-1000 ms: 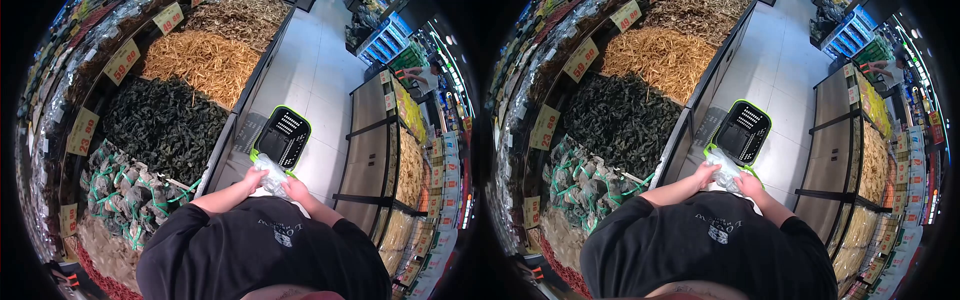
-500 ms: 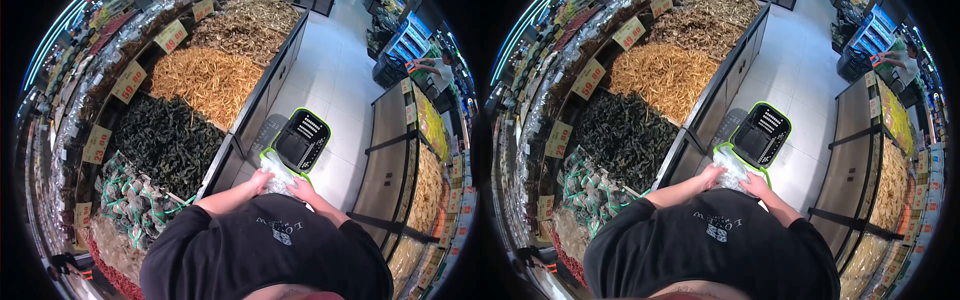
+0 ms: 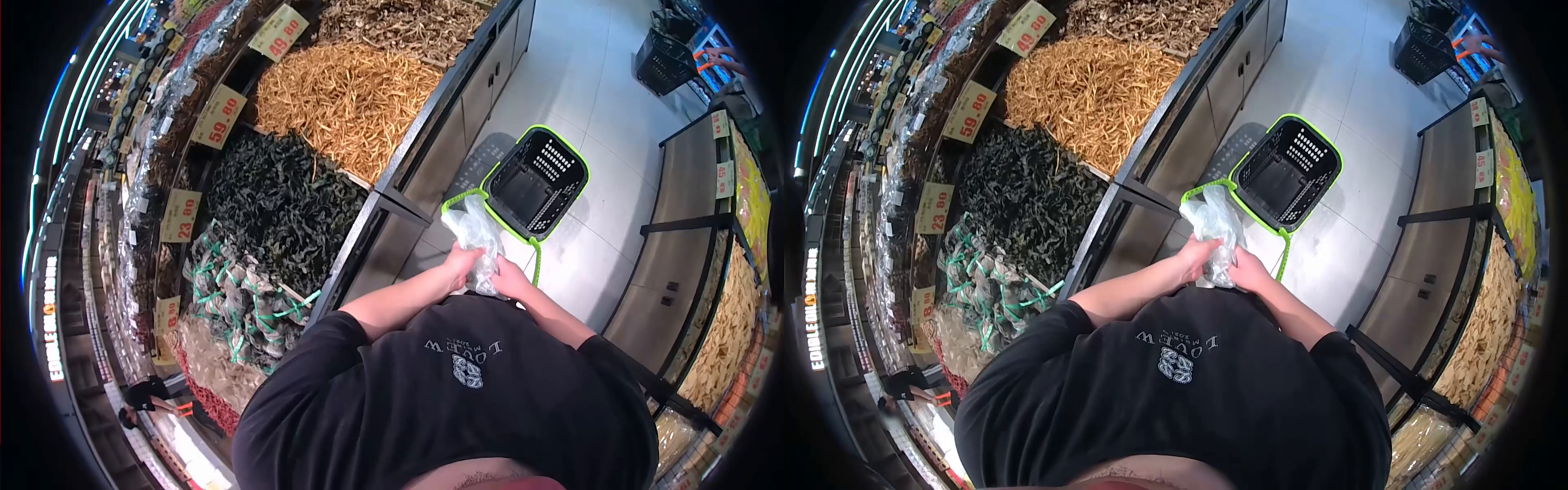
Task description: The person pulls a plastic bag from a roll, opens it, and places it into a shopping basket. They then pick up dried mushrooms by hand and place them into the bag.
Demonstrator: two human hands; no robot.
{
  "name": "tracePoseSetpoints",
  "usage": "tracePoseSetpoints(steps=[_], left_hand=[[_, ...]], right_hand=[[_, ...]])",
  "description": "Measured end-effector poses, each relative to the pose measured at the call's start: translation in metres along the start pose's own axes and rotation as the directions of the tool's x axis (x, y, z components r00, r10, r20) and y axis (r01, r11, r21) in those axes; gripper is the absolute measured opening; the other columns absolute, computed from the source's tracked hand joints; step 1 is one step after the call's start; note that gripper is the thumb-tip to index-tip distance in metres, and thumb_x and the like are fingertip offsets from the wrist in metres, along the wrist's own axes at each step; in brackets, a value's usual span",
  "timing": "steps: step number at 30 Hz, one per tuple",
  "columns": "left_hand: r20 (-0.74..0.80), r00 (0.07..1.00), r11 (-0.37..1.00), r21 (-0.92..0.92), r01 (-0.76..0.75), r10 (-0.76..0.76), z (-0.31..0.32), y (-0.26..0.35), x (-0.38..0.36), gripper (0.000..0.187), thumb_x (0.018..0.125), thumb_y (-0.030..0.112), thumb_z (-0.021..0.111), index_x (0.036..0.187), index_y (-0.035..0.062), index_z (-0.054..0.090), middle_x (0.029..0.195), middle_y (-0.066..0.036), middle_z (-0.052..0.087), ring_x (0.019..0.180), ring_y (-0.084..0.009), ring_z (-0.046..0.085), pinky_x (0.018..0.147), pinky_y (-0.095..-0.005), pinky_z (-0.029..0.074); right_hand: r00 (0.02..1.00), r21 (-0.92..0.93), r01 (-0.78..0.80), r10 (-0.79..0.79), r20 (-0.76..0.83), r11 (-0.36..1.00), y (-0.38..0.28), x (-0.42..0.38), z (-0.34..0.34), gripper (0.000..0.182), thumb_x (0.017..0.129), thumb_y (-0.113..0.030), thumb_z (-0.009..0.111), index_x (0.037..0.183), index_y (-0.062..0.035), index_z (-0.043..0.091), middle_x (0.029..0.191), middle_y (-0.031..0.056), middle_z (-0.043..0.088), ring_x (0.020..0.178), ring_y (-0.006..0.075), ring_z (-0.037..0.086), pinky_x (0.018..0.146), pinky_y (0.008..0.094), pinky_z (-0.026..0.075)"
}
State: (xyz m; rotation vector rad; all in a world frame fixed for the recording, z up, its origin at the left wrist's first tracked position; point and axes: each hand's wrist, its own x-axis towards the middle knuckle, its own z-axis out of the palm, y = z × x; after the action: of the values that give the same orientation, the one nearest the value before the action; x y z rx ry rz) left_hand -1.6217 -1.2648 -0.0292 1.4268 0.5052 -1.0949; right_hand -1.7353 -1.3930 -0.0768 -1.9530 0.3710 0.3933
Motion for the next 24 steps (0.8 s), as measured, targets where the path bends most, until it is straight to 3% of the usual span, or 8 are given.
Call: tracePoseSetpoints(steps=[5, 9, 10, 12, 13, 19, 21, 24], left_hand=[[-0.018, 0.999, 0.999, 0.03, 0.045, -0.045, -0.012, -0.015, 0.022, 0.038, 0.091, 0.0, 0.059, 0.128, -0.0043, 0.056, 0.118, -0.016, 0.067, 0.101, -0.0318, 0.069, 0.085, -0.0488, 0.058], [-0.072, 0.997, 0.992, 0.125, -0.019, 0.028, -0.013, -0.011, 0.02, 0.037, 0.088, 0.0, 0.06, 0.125, -0.0038, 0.061, 0.115, -0.016, 0.069, 0.101, -0.0298, 0.069, 0.085, -0.045, 0.057], [-0.075, 0.996, 0.985, 0.168, -0.028, 0.041, -0.012, -0.007, 0.02, 0.037, 0.086, -0.001, 0.06, 0.123, -0.004, 0.062, 0.114, -0.016, 0.069, 0.101, -0.0289, 0.069, 0.085, -0.0431, 0.057], [-0.083, 0.996, 0.978, 0.209, -0.01, 0.028, -0.014, -0.013, 0.021, 0.038, 0.084, -0.001, 0.06, 0.122, -0.0042, 0.064, 0.113, -0.015, 0.07, 0.101, -0.0281, 0.069, 0.085, -0.0412, 0.057], [-0.064, 0.993, 0.961, 0.264, -0.08, 0.101, -0.016, -0.017, 0.025, 0.039, 0.083, 0.0, 0.06, 0.121, -0.0043, 0.064, 0.111, -0.015, 0.07, 0.101, -0.0271, 0.069, 0.085, -0.0396, 0.056], [-0.023, 0.955, 0.873, 0.413, -0.261, 0.296, -0.021, -0.011, 0.004, 0.04, 0.081, 0.007, 0.063, 0.12, -0.0015, 0.065, 0.114, -0.018, 0.068, 0.108, -0.0273, 0.065, 0.094, -0.0386, 0.051], [-0.016, 0.87, 0.487, 0.834, -0.26, 0.494, -0.018, -0.006, -0.002, 0.043, 0.079, 0.014, 0.069, 0.12, 0.0032, 0.066, 0.118, -0.022, 0.065, 0.122, -0.032, 0.055, 0.103, -0.041, 0.045], [0.128, 0.831, 0.507, 0.739, -0.443, 0.541, -0.022, -0.006, 0.001, 0.047, 0.075, 0.022, 0.074, 0.119, 0.0071, 0.068, 0.12, -0.024, 0.063, 0.131, -0.0353, 0.045, 0.108, -0.0424, 0.039]], right_hand=[[0.986, 0.547, -0.103, 0.014, 0.165, 0.831, 0.031, 0.002, -0.005, 0.043, 0.096, -0.028, 0.058, 0.128, -0.0001, 0.057, 0.117, 0.014, 0.068, 0.111, 0.027, 0.062, 0.099, 0.0363, 0.046], [0.982, 0.556, -0.189, 0.147, 0.121, 0.81, 0.046, 0.017, -0.021, 0.061, 0.099, -0.055, 0.041, 0.131, -0.0059, 0.059, 0.132, 0.0108, 0.06, 0.128, 0.0237, 0.049, 0.102, 0.0468, 0.041], [0.922, 0.663, -0.305, 0.385, 0.027, 0.684, 0.051, 0.028, -0.011, 0.06, 0.099, -0.055, 0.046, 0.134, -0.0087, 0.058, 0.135, 0.0109, 0.058, 0.126, 0.0248, 0.052, 0.103, 0.0477, 0.042], [0.751, 0.726, -0.571, 0.602, 0.272, 0.384, 0.048, 0.034, -0.017, 0.057, 0.1, -0.051, 0.048, 0.135, -0.0069, 0.057, 0.137, 0.0124, 0.057, 0.122, 0.023, 0.057, 0.101, 0.0424, 0.045], [0.797, 0.793, -0.551, 0.448, 0.406, 0.261, 0.054, 0.035, -0.018, 0.056, 0.099, -0.049, 0.055, 0.136, -0.0068, 0.055, 0.133, 0.0124, 0.061, 0.121, 0.0236, 0.059, 0.098, 0.0431, 0.049], [0.819, 0.721, -0.573, 0.316, 0.48, 0.389, 0.067, 0.04, -0.012, 0.046, 0.095, -0.029, 0.067, 0.13, -0.0011, 0.057, 0.12, 0.0109, 0.068, 0.107, 0.0235, 0.067, 0.094, 0.0393, 0.054], [0.885, 0.799, -0.461, 0.271, 0.38, 0.387, 0.068, 0.038, -0.01, 0.04, 0.094, -0.021, 0.067, 0.128, -0.0019, 0.058, 0.119, 0.0106, 0.068, 0.108, 0.0241, 0.066, 0.092, 0.0399, 0.055], [0.881, 0.846, -0.428, 0.355, 0.312, 0.318, 0.067, 0.03, -0.011, 0.04, 0.095, -0.018, 0.065, 0.131, -0.0035, 0.057, 0.121, 0.0108, 0.066, 0.11, 0.0256, 0.065, 0.095, 0.0407, 0.054]])
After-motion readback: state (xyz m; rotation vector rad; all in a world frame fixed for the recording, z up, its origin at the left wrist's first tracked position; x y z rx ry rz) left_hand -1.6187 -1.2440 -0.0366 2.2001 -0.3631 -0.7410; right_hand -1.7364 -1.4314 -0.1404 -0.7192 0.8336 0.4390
